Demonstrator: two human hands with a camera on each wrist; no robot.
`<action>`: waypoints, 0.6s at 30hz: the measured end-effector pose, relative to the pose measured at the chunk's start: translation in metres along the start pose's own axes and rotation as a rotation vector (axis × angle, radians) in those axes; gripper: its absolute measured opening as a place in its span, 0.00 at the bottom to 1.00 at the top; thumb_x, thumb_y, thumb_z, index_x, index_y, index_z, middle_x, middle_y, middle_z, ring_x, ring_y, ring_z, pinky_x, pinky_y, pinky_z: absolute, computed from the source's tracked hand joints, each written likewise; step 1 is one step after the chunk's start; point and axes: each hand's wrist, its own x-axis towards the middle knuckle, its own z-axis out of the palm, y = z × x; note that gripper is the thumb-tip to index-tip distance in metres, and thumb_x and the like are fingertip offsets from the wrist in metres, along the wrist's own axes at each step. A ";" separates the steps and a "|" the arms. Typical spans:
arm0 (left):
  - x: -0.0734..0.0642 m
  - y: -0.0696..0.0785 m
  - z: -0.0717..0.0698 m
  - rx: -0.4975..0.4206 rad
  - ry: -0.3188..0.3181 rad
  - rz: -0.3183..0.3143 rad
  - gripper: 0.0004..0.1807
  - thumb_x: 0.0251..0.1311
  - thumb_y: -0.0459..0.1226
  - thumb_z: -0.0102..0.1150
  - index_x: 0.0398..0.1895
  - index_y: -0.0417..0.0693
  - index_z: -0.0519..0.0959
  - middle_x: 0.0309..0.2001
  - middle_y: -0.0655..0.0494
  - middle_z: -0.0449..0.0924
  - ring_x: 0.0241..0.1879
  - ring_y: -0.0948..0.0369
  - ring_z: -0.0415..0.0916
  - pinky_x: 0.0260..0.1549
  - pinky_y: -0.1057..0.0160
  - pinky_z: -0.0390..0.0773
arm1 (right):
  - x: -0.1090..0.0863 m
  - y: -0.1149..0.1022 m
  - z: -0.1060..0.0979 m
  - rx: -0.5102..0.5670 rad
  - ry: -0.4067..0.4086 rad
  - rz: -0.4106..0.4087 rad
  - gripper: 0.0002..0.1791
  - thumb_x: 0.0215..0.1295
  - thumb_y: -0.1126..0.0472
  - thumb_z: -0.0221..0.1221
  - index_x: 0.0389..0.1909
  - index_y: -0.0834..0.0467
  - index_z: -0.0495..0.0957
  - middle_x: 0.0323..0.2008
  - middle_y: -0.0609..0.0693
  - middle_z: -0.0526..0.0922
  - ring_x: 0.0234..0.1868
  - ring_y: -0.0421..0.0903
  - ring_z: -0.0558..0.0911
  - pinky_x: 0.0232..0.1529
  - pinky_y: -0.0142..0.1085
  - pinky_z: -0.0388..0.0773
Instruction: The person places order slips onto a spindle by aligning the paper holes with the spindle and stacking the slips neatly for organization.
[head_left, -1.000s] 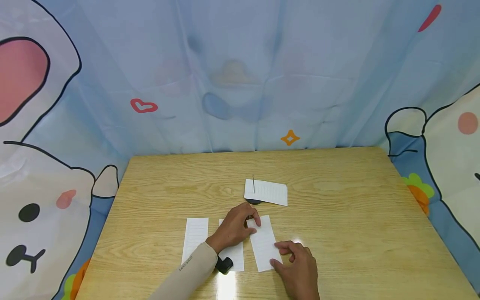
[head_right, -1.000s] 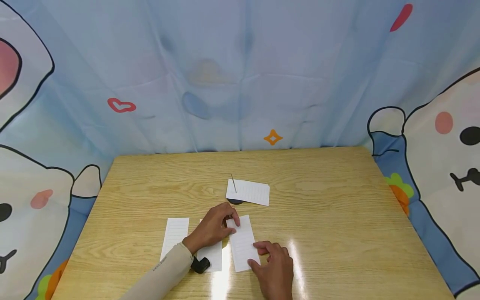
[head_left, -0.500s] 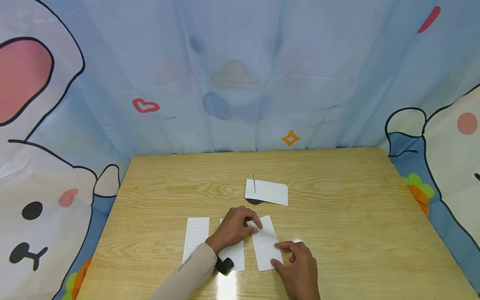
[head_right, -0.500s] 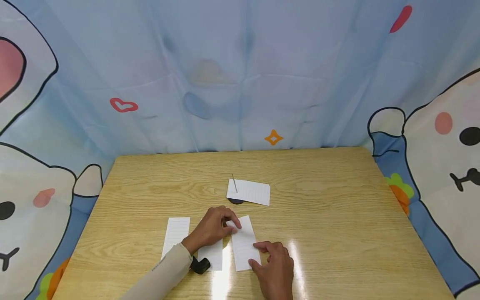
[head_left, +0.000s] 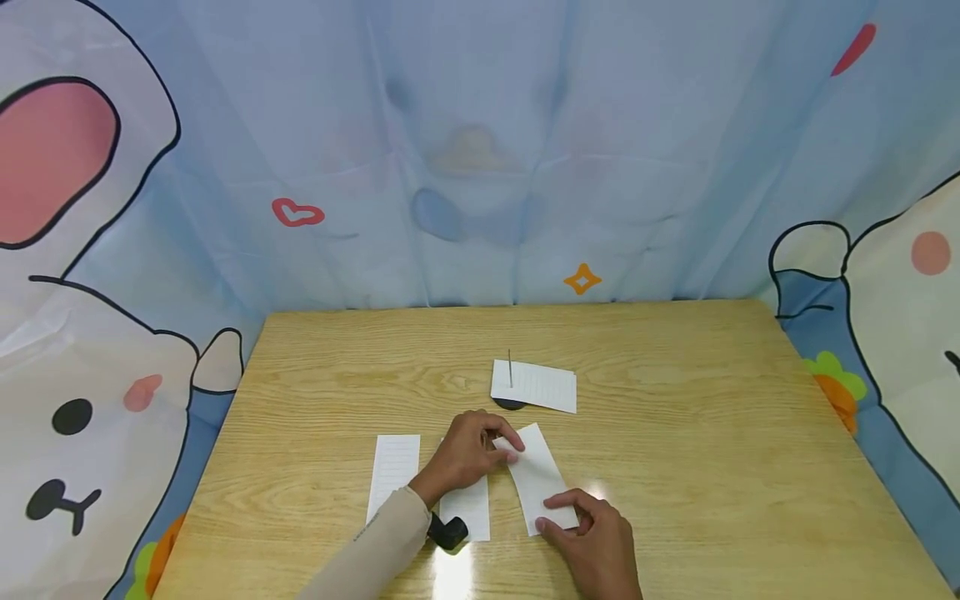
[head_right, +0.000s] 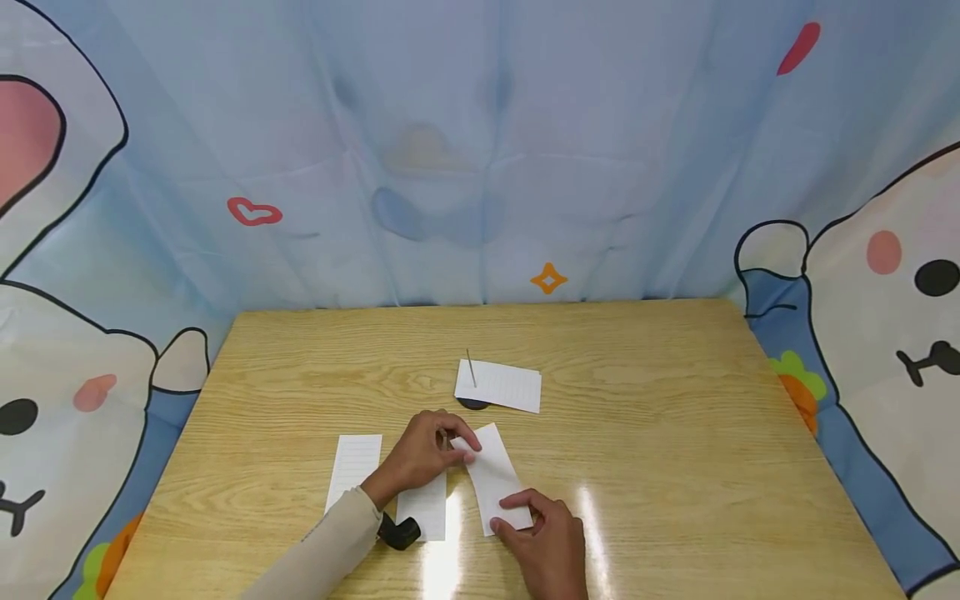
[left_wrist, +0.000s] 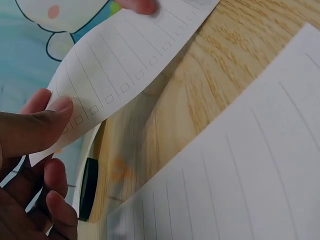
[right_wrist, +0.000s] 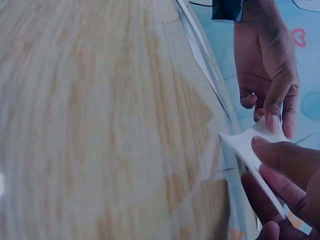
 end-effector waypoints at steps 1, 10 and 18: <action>0.000 0.000 -0.001 -0.009 0.003 -0.002 0.10 0.60 0.30 0.77 0.33 0.57 0.91 0.38 0.60 0.88 0.33 0.64 0.73 0.34 0.70 0.74 | 0.000 0.000 0.000 0.018 -0.010 0.004 0.14 0.50 0.60 0.83 0.37 0.46 0.91 0.21 0.47 0.77 0.24 0.36 0.82 0.29 0.31 0.70; -0.001 0.001 -0.008 -0.035 0.026 -0.028 0.06 0.59 0.35 0.79 0.34 0.59 0.92 0.37 0.58 0.87 0.36 0.60 0.74 0.38 0.69 0.73 | 0.005 0.000 -0.007 0.047 -0.001 0.000 0.11 0.54 0.63 0.80 0.34 0.46 0.92 0.17 0.47 0.71 0.17 0.39 0.65 0.19 0.31 0.65; -0.004 0.001 -0.014 -0.036 0.048 -0.025 0.03 0.60 0.38 0.79 0.33 0.55 0.91 0.27 0.59 0.75 0.33 0.57 0.74 0.38 0.69 0.70 | 0.015 0.003 -0.025 0.153 0.079 -0.044 0.04 0.62 0.62 0.76 0.37 0.52 0.91 0.32 0.48 0.86 0.30 0.40 0.79 0.34 0.29 0.76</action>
